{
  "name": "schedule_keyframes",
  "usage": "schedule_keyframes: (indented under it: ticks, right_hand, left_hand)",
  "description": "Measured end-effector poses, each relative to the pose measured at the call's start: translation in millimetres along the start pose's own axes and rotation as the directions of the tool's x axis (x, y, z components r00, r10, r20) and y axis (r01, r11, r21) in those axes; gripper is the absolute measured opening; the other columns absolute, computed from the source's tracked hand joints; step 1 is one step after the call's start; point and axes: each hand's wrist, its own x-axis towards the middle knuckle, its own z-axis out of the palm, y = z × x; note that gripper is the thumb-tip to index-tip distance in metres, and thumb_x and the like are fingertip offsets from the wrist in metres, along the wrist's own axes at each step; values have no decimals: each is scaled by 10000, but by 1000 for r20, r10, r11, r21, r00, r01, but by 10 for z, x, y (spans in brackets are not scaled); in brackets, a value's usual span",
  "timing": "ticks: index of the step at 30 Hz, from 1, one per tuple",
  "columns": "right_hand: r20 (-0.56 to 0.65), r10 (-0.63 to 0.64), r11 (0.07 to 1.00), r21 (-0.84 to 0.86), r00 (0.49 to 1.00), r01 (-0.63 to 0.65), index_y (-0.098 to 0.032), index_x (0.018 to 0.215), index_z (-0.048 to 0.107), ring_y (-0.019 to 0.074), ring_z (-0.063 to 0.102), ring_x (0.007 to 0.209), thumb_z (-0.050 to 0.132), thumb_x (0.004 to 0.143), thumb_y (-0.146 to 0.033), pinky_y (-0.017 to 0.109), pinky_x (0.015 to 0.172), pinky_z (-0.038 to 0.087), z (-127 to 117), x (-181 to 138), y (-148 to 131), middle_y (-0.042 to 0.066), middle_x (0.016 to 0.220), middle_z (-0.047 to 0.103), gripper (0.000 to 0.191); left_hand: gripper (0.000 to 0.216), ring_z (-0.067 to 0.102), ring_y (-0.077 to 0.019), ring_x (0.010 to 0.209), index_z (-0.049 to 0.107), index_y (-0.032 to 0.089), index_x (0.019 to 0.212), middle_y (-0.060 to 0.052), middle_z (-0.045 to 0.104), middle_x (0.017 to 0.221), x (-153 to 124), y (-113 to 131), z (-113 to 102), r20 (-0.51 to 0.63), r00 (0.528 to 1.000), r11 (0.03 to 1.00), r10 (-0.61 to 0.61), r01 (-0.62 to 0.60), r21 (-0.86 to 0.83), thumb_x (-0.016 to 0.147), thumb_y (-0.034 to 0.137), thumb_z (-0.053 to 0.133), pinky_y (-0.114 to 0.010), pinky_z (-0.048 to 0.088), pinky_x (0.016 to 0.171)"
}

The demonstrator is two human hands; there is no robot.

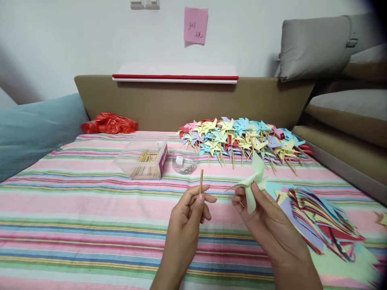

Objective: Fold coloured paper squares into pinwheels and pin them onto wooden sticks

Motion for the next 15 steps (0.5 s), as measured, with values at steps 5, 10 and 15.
schedule_keyframes:
  ticks: [5,10,15]
  right_hand:
    - [146,33,999,-36,989,-28,-219,856,742,119,658,800,860,748,-336,244,791,587,76,-63,61,-3,837,701,198]
    - [413,-51,983,-143,909,119,-241,906,766,113,591,770,791,823,-385,207,720,540,113,-82,121,7,856,630,168]
    - [479,-192,946,-142,856,292,-289,802,757,192,590,992,793,816,-318,307,806,545,168,-164,159,35,1117,580,48]
  left_hand:
    - [357,447,-90,594,633,240,1300,-46,681,927,-41,18,-11,12,999,998,-33,34,-45,965,361,601,-234,388,551]
    - [328,427,-67,566,692,259,1253,-7,641,781,-53,65,15,47,999,994,12,-7,-113,929,301,658,-196,393,542]
    - [250,474,-61,568,782,301,1129,-31,689,843,-78,111,11,61,997,992,38,-30,-122,898,273,692,-183,431,534]
